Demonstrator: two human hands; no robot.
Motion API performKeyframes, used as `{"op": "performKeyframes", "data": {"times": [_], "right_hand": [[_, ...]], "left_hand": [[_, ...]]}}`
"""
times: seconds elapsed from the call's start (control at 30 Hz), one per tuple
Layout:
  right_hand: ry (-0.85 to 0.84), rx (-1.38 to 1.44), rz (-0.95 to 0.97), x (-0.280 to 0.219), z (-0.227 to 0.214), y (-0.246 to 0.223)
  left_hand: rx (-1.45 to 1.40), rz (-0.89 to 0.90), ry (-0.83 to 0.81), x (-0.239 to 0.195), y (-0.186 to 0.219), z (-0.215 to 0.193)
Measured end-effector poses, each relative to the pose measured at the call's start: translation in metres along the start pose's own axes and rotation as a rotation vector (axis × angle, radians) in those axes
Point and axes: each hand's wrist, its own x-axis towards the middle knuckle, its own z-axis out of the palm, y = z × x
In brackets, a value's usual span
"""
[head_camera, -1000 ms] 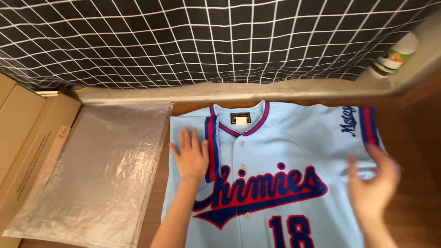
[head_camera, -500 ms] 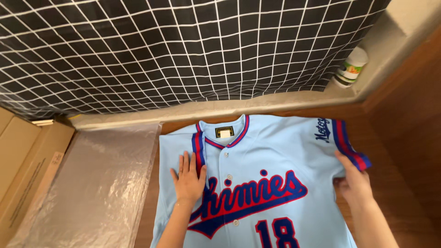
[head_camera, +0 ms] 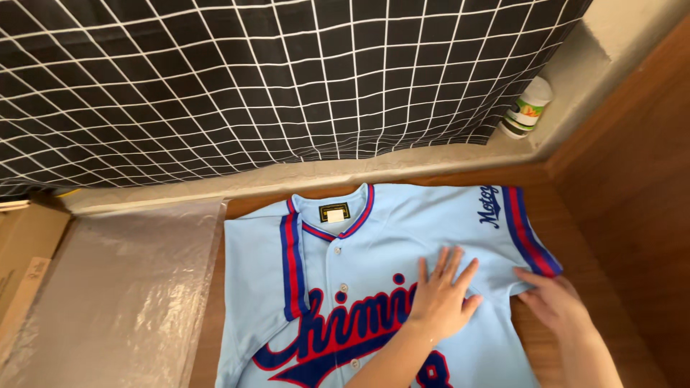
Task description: The person folds a light blue baseball jersey on a wooden table, places it into a clear plastic bag, and then puts the bag into a cardboard box. The person then retrieves a white shirt from a clothes rack and lays it flat on the table.
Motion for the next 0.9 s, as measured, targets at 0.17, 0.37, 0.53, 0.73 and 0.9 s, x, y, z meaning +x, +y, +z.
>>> {"op": "performKeyframes", "data": {"times": [0.17,0.37,0.53,0.73,0.9], "right_hand": [[-0.088,0.189,-0.057,-0.049,0.030,-0.022],[0.142,0.056,-0.278,-0.030,0.056,0.001],[-0.006,-0.701,-0.964,-0.023,0.069,0.044],[-0.546,-1.288,-0.943,-0.079,0.107,0.022],[-0.251,-0.690,-0.909,-0.065,0.105,-0.016]], "left_hand": [[0.106,0.000,-0.076,0.005,-0.002,0.002],[-0.298,-0.248,-0.101,0.029,0.000,-0.044],[-1.332,-0.825,-0.019,0.057,-0.074,-0.015],[-1.706,-0.962,0.232,0.061,-0.070,-0.082],[-0.702,-0.778,0.009,0.047,-0.125,-0.010]]}}
